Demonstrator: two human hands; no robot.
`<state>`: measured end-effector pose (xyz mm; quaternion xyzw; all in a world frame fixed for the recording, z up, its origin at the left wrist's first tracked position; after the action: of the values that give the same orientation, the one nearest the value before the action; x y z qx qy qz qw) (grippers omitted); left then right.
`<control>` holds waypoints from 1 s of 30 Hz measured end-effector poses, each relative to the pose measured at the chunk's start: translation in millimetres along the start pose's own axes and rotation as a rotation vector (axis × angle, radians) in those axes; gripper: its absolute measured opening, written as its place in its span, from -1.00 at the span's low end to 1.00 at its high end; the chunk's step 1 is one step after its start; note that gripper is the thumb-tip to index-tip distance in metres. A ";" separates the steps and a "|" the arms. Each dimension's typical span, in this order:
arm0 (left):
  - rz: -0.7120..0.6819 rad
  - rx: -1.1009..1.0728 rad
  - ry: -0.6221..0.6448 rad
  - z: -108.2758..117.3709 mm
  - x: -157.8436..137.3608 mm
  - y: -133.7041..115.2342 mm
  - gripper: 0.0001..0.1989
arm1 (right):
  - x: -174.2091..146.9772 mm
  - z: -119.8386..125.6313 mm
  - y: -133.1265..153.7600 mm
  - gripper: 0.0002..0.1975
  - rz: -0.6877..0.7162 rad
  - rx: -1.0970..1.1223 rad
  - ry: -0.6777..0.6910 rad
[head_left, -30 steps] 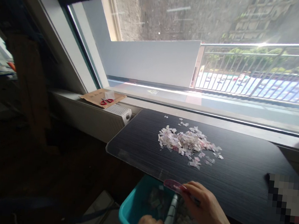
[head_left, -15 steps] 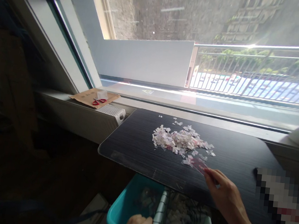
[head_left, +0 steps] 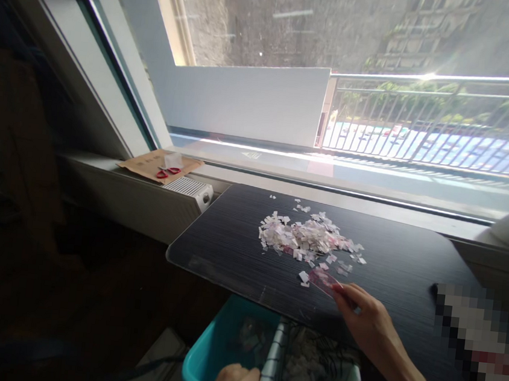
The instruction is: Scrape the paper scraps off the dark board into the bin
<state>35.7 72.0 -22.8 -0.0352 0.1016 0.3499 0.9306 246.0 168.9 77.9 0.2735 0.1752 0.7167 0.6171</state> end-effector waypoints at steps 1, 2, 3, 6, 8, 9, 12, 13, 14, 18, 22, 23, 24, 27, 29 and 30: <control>-0.006 -0.009 0.006 1.6 0.5 -0.2 -0.70 | 0.7 -0.4 0.6 -0.71 -0.002 0.006 0.006; -0.012 -0.018 0.013 3.1 0.9 -0.4 -0.70 | 1.5 -0.7 1.9 -0.71 -0.007 0.009 0.008; -0.017 -0.024 0.021 4.3 1.4 -0.7 -0.70 | 2.4 -1.0 4.0 -0.71 -0.014 0.011 0.007; -0.013 -0.021 0.064 3.9 3.1 -1.2 -0.71 | 6.0 -6.4 14.3 -0.70 -0.016 0.018 0.037; -0.001 -0.012 0.098 1.8 3.7 -1.2 -0.72 | 7.9 -12.5 21.4 -0.70 0.000 0.036 0.083; -0.002 -0.009 0.108 1.4 3.6 -1.9 -0.72 | 8.4 -14.1 23.4 -0.71 0.007 0.047 0.095; -0.023 -0.008 0.111 4.1 2.6 -4.4 -0.72 | 8.5 -9.5 18.3 -0.70 -0.006 0.070 0.056; -0.029 -0.008 0.108 6.0 2.2 -4.8 -0.72 | 8.2 -7.0 14.1 -0.70 -0.018 0.067 0.040; -0.035 -0.009 0.105 8.0 2.1 -5.0 -0.73 | 7.9 -5.0 9.3 -0.71 -0.031 0.058 0.032; -0.055 0.005 0.100 13.4 3.4 -5.5 -0.78 | 5.2 3.1 -8.5 -0.69 -0.087 0.002 0.017; -0.059 0.030 0.083 14.1 5.2 -6.4 -0.78 | 1.8 7.6 -9.4 -0.69 -0.089 -0.023 -0.004; -0.059 0.029 0.071 15.6 5.2 -6.5 -0.77 | 1.4 6.1 -6.6 -0.70 -0.085 -0.022 0.002; -0.061 0.027 0.055 18.0 4.8 -6.6 -0.76 | 1.3 3.3 -2.8 -0.70 -0.079 -0.015 0.015; -0.089 0.029 -0.025 29.6 1.9 -8.4 -0.76 | 1.9 -7.8 11.9 -0.71 -0.049 0.022 0.075; -0.107 0.032 -0.085 33.8 -0.4 -9.2 -0.75 | 2.1 -10.2 18.9 -0.71 -0.035 0.042 0.082; -0.106 0.031 -0.110 32.8 -1.1 -8.7 -0.73 | 1.9 -8.9 20.0 -0.71 -0.038 0.044 0.071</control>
<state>46.0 69.3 9.4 -0.0069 0.0539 0.2998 0.9525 224.6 168.1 82.9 0.2581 0.2179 0.7102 0.6177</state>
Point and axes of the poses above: each hand's wrist, its own x-axis towards the middle knuckle, its own z-axis out of the back of the hand, y = z × x, the point moved 10 cm from there along x, towards the middle knuckle, and after that the axes turned 10 degrees about y, right-handed, at the moved point
